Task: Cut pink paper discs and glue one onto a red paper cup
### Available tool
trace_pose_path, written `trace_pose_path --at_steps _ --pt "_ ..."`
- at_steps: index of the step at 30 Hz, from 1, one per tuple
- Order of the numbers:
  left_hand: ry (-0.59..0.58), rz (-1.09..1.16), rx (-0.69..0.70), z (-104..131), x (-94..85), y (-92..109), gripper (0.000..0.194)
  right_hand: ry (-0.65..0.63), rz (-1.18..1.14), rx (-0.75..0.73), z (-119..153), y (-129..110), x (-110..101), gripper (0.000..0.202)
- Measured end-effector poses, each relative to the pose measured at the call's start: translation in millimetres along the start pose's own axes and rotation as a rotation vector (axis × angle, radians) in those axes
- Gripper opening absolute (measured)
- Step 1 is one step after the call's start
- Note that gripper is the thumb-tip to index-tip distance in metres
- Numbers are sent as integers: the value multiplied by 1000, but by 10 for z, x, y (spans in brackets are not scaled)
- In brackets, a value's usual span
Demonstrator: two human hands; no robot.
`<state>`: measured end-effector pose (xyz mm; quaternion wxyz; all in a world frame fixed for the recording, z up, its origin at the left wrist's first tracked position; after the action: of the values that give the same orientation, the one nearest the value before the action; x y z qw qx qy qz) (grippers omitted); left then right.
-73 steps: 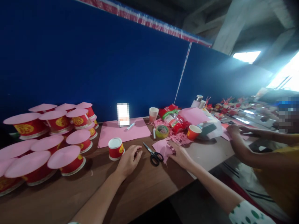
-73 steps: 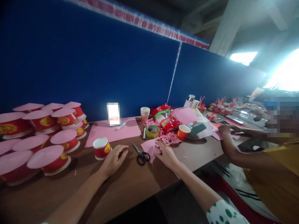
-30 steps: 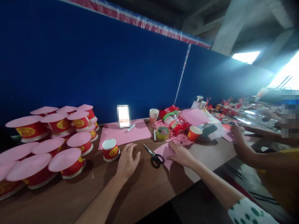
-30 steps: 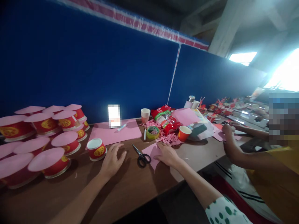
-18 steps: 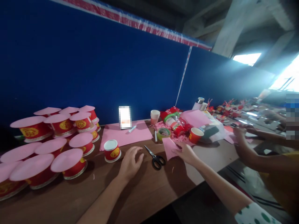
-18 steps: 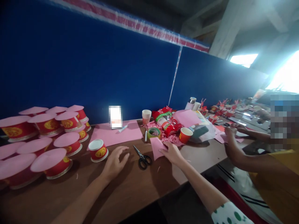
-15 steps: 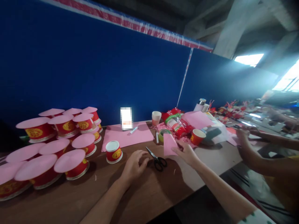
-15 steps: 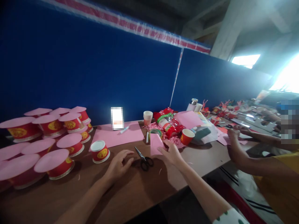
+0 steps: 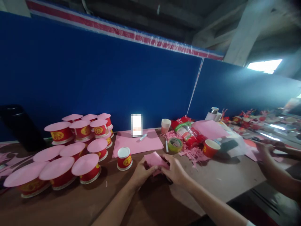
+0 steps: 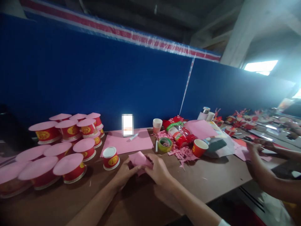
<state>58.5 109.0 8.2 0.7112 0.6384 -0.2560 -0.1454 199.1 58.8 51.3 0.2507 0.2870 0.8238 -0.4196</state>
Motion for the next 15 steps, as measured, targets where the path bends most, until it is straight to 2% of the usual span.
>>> trace_pose_path --at_steps 5,7,10,13,15 --pt "157 57 -35 -47 -80 -81 45 -47 11 -44 -9 -67 10 41" --pt "147 138 -44 -47 -83 -76 48 -36 5 -61 -68 -67 -22 42" --pt "57 268 -134 -21 -59 -47 52 -6 45 -60 -286 49 -83 31" --pt "-39 358 -230 7 -46 -20 51 -62 234 -130 -645 247 -56 28" --pt "-21 384 -262 6 -73 -15 50 -180 382 -165 -900 394 48 30"
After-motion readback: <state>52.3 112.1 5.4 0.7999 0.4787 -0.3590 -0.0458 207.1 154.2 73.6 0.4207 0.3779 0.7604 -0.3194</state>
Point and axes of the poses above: each hand's wrist, its own z-axis away from the middle knuckle, its own x-axis out of the palm, y = z × x, the point moved 3 cm from there along -z, towards the middle knuckle, and after that the axes turned 12 degrees about -x, right-handed, at the moved point
